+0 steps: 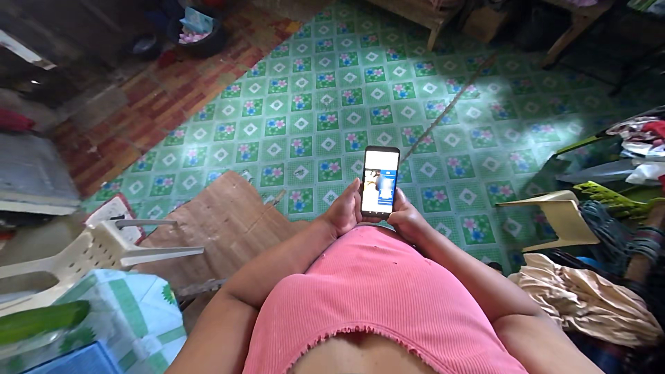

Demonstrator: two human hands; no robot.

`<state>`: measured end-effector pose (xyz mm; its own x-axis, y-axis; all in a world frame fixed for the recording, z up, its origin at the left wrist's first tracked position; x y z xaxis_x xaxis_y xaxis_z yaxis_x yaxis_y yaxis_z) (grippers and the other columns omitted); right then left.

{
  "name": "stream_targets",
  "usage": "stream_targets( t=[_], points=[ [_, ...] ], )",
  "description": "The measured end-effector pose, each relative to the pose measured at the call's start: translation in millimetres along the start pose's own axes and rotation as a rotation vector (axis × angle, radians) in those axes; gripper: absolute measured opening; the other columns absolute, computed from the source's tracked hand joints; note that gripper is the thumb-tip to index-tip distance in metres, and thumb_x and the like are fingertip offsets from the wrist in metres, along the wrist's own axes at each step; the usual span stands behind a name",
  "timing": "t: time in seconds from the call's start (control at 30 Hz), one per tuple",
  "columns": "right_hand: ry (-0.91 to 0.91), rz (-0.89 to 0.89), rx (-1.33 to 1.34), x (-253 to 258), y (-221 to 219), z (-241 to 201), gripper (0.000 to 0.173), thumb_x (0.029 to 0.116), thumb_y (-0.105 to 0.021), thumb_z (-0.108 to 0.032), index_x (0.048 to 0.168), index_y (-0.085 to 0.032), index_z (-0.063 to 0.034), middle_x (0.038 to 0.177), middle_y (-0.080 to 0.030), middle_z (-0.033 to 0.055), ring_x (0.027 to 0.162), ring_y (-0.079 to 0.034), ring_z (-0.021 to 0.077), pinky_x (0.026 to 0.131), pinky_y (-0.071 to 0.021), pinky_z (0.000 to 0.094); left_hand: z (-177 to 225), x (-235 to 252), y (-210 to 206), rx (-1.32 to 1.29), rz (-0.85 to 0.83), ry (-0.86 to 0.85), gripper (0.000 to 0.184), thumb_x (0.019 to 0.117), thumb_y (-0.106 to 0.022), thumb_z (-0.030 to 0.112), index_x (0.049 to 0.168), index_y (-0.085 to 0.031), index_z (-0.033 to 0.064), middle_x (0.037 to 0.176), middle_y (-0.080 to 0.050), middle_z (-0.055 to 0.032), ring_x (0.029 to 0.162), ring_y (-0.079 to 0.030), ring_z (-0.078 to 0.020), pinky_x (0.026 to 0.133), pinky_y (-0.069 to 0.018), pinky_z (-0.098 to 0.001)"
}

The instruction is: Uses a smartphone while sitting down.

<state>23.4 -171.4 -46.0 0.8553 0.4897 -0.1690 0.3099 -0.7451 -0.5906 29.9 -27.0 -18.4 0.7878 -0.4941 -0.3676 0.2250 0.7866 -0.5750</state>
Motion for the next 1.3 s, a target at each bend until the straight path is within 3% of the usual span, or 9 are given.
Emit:
stream_targets(
  t=[0.17, 0.57, 0.73, 0.93, 1.13, 1.3],
  points=[
    [-0.003, 0.014, -0.009, -0.4, -0.2, 0.1, 0.082, 0.0686, -0.046, 0.016, 0.144, -0.027, -0.0084, 0.128, -0.062, 0.0188, 0.108, -0.069, 0.0320, 0.090, -0.0601, 0.0511, -0.1, -0.5, -0.1, 0.003, 0.005, 0.008, 0.067, 0.1077, -0.004, 0.051, 0.151, -0.036, 0.0104, 0.134, -0.061, -0.0198, 0.113, -0.067, -0.0346, 0.091, -0.0584, -0.0514],
    [-0.016, 0.002, -0.008, 1.5, -4.1, -2.0, 0.082, 0.0701, -0.046, 0.017, 0.145, -0.025, -0.0077, 0.130, -0.061, 0.0218, 0.110, -0.068, 0.0357, 0.092, -0.0590, 0.0538, 1.5, -0.3, 1.3, 0.003, -0.012, 0.006, 0.069, 0.1072, -0.005, 0.053, 0.151, -0.036, 0.0101, 0.133, -0.062, -0.0208, 0.113, -0.067, -0.0351, 0.092, -0.0582, -0.0511],
    [-0.003, -0.033, 0.034, 2.7, -1.9, 0.2, 0.071, 0.0819, -0.047, 0.006, 0.148, -0.024, -0.0088, 0.134, -0.059, 0.0211, 0.111, -0.068, 0.0350, 0.093, -0.0585, 0.0523, 1.6, 0.0, 1.4, -0.003, -0.018, 0.002, 0.069, 0.1073, -0.008, 0.056, 0.151, -0.037, 0.0109, 0.132, -0.062, -0.0209, 0.111, -0.068, -0.0347, 0.091, -0.0585, -0.0505],
    [0.011, -0.037, 0.057, 2.3, 0.1, 0.7, 0.075, 0.0780, -0.049, 0.010, 0.147, -0.025, -0.0088, 0.132, -0.059, 0.0199, 0.112, -0.067, 0.0332, 0.095, -0.0573, 0.0521, 2.4, 0.5, 0.9, -0.004, -0.036, -0.012, 0.068, 0.1075, -0.007, 0.054, 0.152, -0.036, 0.0107, 0.133, -0.062, -0.0218, 0.112, -0.068, -0.0360, 0.091, -0.0589, -0.0511],
    [0.002, -0.030, 0.070, 2.7, -2.5, -2.4, 0.067, 0.0848, -0.047, 0.002, 0.147, -0.025, -0.0100, 0.133, -0.058, 0.0194, 0.109, -0.068, 0.0327, 0.093, -0.0581, 0.0500, 3.2, 0.8, 0.5, 0.006, -0.035, -0.010, 0.069, 0.1069, -0.006, 0.055, 0.151, -0.036, 0.0113, 0.133, -0.062, -0.0192, 0.113, -0.067, -0.0335, 0.091, -0.0585, -0.0501],
    [0.015, -0.045, 0.083, 4.6, -1.8, -1.5, 0.074, 0.0790, -0.048, 0.009, 0.147, -0.025, -0.0104, 0.132, -0.059, 0.0197, 0.112, -0.067, 0.0336, 0.095, -0.0571, 0.0517, 5.5, 1.3, 0.1, 0.014, -0.036, -0.016, 0.069, 0.1072, -0.006, 0.054, 0.150, -0.036, 0.0094, 0.132, -0.063, -0.0195, 0.112, -0.068, -0.0329, 0.092, -0.0585, -0.0497]
  ],
)
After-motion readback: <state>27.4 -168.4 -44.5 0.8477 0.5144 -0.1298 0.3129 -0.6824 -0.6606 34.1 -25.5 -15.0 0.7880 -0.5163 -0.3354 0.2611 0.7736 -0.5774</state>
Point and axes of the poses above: each hand's wrist, its own x-axis towards the middle knuckle, its own y-axis out of the back of the hand, z = x × y, the point moved 5 cm from there along x, towards the middle knuckle
